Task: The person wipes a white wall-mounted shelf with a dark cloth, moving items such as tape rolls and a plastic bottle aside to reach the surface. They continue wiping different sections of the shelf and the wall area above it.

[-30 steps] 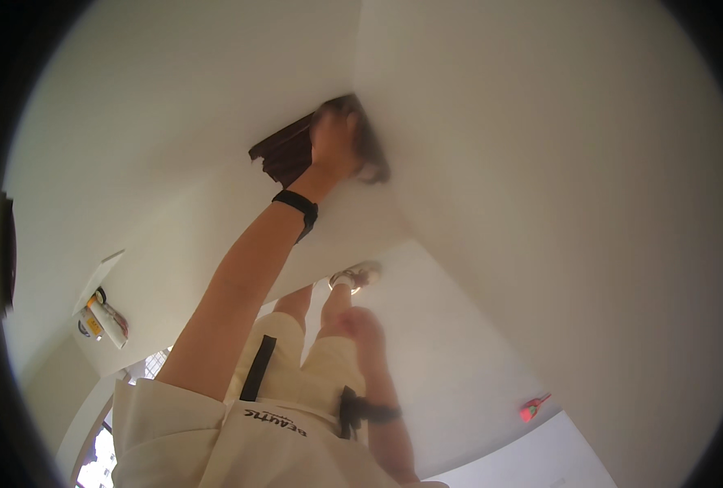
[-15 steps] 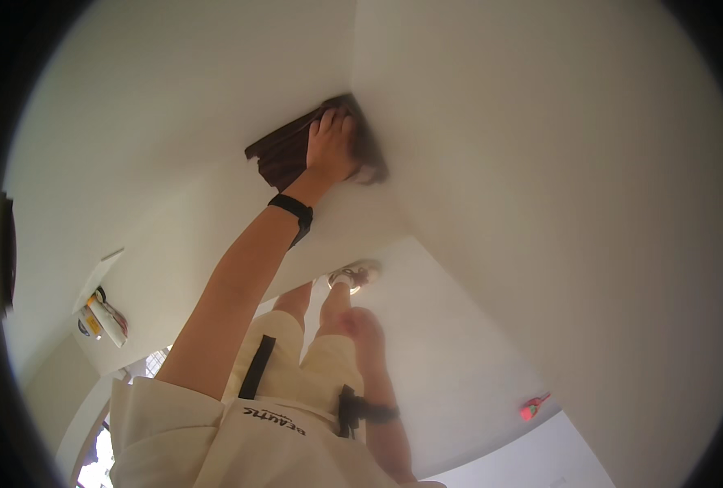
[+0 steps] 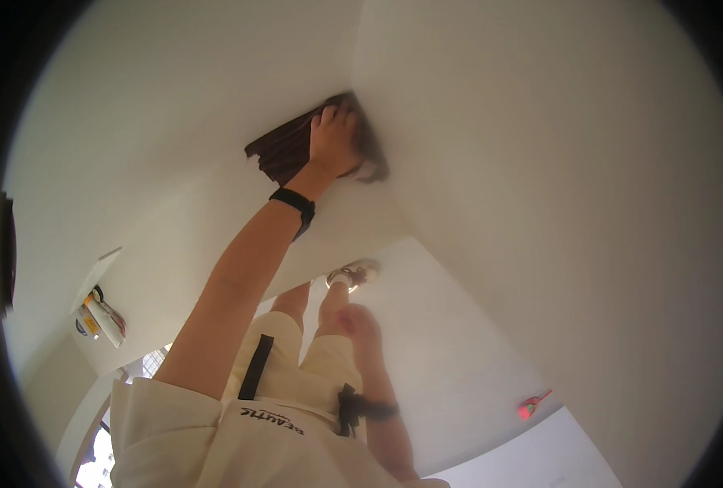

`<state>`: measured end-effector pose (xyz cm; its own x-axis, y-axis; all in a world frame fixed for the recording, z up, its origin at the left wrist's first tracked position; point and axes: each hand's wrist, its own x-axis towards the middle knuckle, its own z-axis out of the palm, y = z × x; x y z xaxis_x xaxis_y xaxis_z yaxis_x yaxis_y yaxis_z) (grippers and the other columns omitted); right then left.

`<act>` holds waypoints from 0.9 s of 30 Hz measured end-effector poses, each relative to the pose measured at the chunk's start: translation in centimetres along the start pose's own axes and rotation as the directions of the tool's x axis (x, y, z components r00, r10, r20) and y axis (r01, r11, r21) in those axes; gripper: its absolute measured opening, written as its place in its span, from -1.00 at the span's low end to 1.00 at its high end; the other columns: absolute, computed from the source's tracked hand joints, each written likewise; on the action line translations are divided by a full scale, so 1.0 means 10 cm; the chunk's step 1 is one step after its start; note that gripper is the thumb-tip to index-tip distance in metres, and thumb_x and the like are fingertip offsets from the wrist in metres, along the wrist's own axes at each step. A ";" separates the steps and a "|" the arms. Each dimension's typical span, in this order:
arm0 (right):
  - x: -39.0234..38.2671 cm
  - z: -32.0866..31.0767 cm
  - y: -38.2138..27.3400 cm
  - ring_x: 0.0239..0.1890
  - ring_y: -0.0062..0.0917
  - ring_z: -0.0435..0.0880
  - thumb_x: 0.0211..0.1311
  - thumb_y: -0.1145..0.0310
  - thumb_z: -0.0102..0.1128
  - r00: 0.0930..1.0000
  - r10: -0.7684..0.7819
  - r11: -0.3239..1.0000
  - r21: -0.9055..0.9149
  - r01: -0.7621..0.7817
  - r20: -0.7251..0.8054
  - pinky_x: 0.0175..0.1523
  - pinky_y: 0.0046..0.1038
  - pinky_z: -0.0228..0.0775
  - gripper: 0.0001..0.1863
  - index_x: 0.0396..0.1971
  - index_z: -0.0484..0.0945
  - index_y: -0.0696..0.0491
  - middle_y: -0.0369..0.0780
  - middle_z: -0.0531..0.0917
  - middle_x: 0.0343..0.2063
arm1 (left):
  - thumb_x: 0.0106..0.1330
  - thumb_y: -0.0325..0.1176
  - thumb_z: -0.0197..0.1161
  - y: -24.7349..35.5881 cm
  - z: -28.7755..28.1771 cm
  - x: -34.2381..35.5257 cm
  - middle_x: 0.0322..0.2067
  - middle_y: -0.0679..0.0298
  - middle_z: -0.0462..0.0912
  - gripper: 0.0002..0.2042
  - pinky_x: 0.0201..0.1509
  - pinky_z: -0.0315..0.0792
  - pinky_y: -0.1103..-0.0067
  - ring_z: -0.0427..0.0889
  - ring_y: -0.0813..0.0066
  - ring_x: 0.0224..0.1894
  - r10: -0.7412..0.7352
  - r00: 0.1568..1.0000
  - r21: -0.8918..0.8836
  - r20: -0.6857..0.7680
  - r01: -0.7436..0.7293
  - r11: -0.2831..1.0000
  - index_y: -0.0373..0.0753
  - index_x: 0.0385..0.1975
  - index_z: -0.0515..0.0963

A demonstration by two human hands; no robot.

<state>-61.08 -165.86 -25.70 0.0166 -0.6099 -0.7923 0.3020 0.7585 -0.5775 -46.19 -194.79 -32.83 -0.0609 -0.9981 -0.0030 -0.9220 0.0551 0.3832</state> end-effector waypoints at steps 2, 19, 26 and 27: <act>0.00 0.00 0.00 -0.33 -0.62 0.48 0.17 0.53 0.01 1.000 0.020 0.999 0.031 -0.020 -0.010 -0.20 -0.57 0.34 -0.89 -0.39 0.54 0.16 -0.29 0.52 -0.38 | -0.03 -0.27 0.22 0.02 -0.06 -0.04 0.13 0.12 0.37 -0.59 0.13 0.20 0.27 0.30 0.18 0.13 -0.030 0.996 -0.019 0.083 0.031 0.999 -0.22 -0.13 0.47; 0.01 -0.06 0.00 -0.31 -0.59 0.49 0.16 0.52 0.02 0.999 0.026 0.996 0.083 -0.024 -0.020 -0.16 -0.55 0.34 -0.90 -0.41 0.55 0.15 -0.28 0.53 -0.38 | -0.04 -0.31 0.20 0.07 0.10 -0.01 0.01 0.11 0.41 -0.58 0.13 0.21 0.31 0.28 0.11 0.09 0.018 1.000 0.092 0.018 -0.019 0.996 -0.30 -0.12 0.43; 0.01 -0.06 0.02 -0.32 -0.62 0.49 0.16 0.51 0.01 0.998 -0.055 0.984 -0.170 0.052 -0.013 -0.17 -0.56 0.35 -0.89 -0.39 0.54 0.15 -0.30 0.53 -0.38 | 0.07 -0.26 0.18 0.13 0.12 -0.09 -0.02 0.19 0.45 -0.63 0.07 0.20 0.28 0.27 0.17 0.09 -0.084 0.993 0.103 -0.089 0.093 0.990 -0.23 -0.10 0.46; 0.02 -0.06 0.02 -0.32 -0.62 0.49 0.15 0.51 0.01 0.999 -0.046 0.993 -0.107 0.047 0.017 -0.17 -0.55 0.35 -0.89 -0.39 0.54 0.15 -0.29 0.53 -0.38 | 0.04 -0.28 0.17 0.11 0.13 -0.07 -0.01 0.13 0.43 -0.61 0.09 0.21 0.26 0.27 0.14 0.09 -0.058 0.997 0.082 -0.060 0.062 0.995 -0.27 -0.11 0.44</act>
<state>-61.54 -165.65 -26.09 0.0188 -0.6477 -0.7617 0.1990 0.7490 -0.6320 -47.70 -193.96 -33.60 0.0153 -0.9994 0.0303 -0.9523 -0.0053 0.3050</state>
